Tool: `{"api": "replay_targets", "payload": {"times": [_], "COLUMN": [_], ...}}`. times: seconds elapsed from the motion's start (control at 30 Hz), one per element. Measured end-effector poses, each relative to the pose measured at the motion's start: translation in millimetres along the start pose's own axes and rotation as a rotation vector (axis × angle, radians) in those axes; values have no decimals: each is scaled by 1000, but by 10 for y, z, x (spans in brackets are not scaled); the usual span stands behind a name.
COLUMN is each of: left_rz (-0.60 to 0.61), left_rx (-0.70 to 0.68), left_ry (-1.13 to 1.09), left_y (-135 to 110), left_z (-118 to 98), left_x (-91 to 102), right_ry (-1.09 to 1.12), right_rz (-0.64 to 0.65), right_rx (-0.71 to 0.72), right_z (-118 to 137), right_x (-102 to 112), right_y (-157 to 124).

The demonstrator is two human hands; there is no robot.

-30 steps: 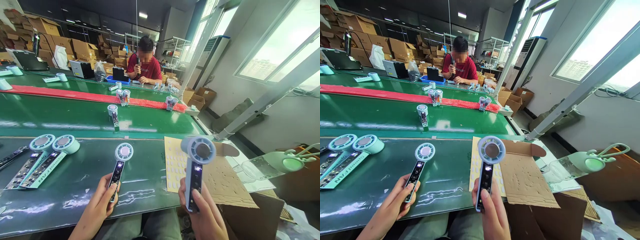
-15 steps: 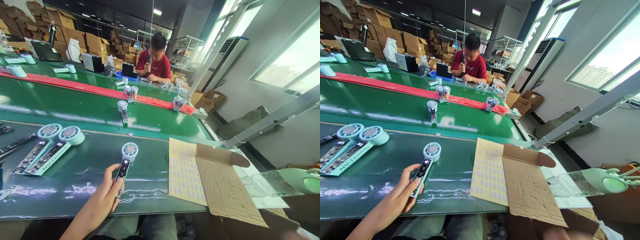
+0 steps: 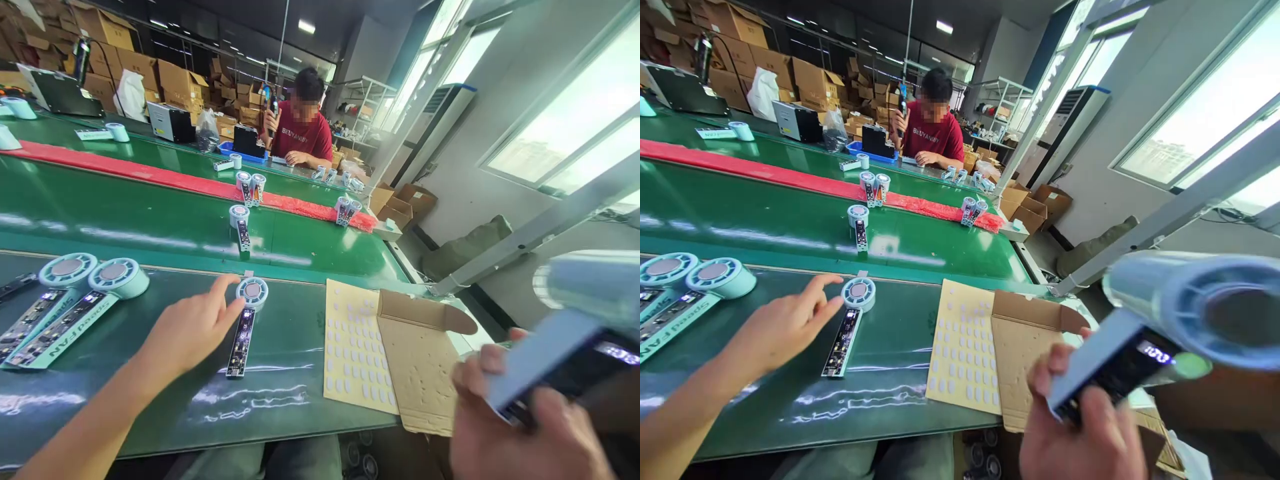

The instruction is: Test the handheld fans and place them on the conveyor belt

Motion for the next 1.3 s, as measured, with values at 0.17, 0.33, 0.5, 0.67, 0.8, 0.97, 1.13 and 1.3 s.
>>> {"api": "replay_targets", "payload": {"times": [0.17,0.33,0.5,0.67,0.8,0.97,1.13,1.3], "left_rz": [-18,51,-6,-132,-187,-160,-71,-7], "left_rx": [18,56,107,136,117,51,72,155], "left_ry": [73,103,-7,-261,-623,-1121,-1303,-1327], "left_y": [788,1552,1812,1826,1667,1093,523,298], "left_z": [106,203,208,289,329,211,203,326], "left_x": [238,-36,-187,-157,-93,12,-58,-288], "right_ry": [341,441,466,460,304,-186,-689,-1092], "right_rz": [74,268,323,317,310,243,321,262], "right_rx": [-14,-292,-351,-341,-319,-196,154,380], "right_z": [-85,-577,-771,-872,-1043,-1205,-1198,-1212], "right_x": [-407,-754,-892,-881,-807,-711,-976,-1201], "right_y": [-102,-243,-344,-350,-379,-392,-436,-503]}}
Point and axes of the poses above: each hand's wrist, its own y-axis towards the middle knuckle, its own x-axis out of the back of the hand, z = x × y, the point moved 9 cm from there along y, towards the middle knuckle, and after that the axes turned 5 degrees about -x, right-handed, at the moved point
